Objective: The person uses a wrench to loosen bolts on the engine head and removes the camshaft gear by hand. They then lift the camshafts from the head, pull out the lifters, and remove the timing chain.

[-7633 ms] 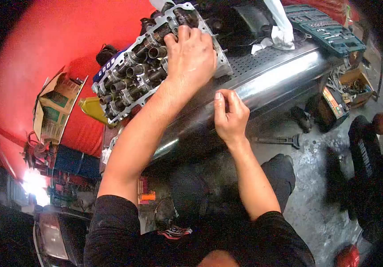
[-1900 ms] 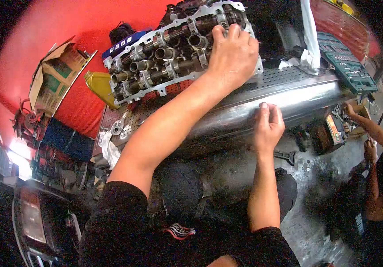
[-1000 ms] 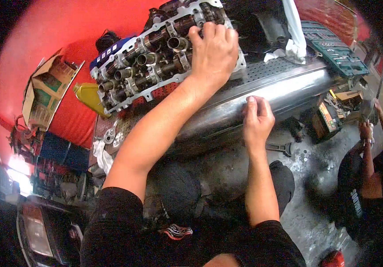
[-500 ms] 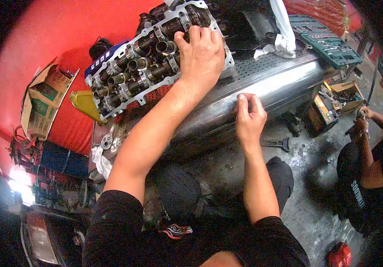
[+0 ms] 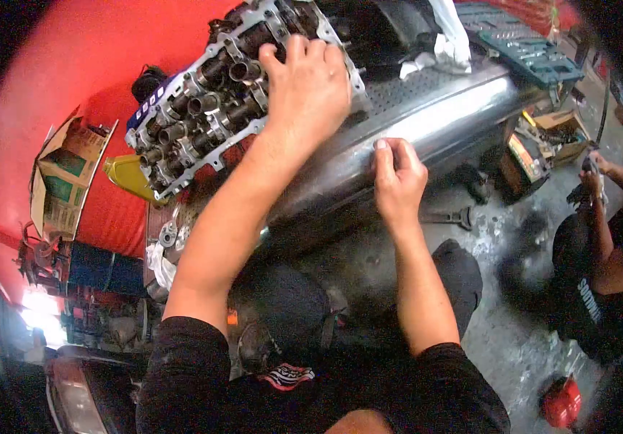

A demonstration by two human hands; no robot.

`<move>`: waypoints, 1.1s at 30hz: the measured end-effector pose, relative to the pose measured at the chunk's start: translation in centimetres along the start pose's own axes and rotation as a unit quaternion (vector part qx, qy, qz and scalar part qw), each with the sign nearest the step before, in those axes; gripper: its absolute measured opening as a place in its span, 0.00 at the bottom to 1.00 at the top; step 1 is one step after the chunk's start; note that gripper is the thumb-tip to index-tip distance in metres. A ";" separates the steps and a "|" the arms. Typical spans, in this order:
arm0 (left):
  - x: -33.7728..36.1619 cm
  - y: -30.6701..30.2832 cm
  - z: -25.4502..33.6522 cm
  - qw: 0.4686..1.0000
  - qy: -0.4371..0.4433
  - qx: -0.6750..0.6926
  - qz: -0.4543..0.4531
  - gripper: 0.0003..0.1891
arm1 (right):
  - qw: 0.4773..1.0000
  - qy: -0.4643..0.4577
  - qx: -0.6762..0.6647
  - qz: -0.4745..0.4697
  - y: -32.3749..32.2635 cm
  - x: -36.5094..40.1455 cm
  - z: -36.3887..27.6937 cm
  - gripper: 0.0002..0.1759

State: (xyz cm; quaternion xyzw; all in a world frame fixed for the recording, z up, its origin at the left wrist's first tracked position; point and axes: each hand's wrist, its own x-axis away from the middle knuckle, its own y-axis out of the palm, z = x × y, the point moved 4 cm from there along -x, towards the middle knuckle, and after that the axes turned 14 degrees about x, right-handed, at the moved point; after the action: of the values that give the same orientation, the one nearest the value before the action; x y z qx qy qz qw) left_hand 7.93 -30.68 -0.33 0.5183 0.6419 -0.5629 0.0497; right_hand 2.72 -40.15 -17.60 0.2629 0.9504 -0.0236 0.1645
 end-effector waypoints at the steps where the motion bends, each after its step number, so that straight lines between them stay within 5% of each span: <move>1: -0.1 0.3 -0.5 0.999 0.036 -0.019 0.019 0.09 | 0.999 -0.024 0.035 0.015 -0.1 -0.1 0.1 0.12; 8: -0.9 0.7 -0.2 0.989 0.096 -0.052 0.104 0.05 | 0.998 -0.028 0.059 0.018 -0.3 0.0 -0.6 0.12; 14: -0.4 0.5 -1.4 0.978 0.146 0.101 0.105 0.06 | 0.997 -0.022 0.075 0.027 -0.2 -0.1 -0.9 0.13; 18: -0.3 2.0 -1.5 0.979 0.171 -0.030 0.105 0.11 | 0.995 -0.046 0.071 0.056 -0.2 -0.2 -1.4 0.13; 33: -2.0 0.7 -2.8 0.998 0.035 0.028 -0.042 0.09 | 0.997 -0.034 0.038 0.058 -0.5 -0.3 -1.5 0.13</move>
State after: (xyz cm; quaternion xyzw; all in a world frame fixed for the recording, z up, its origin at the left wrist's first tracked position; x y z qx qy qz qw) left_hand 10.79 -29.85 1.48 0.5115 0.6480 -0.5642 -0.0108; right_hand 2.25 -40.55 -16.15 0.3231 0.9256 -0.0589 0.1881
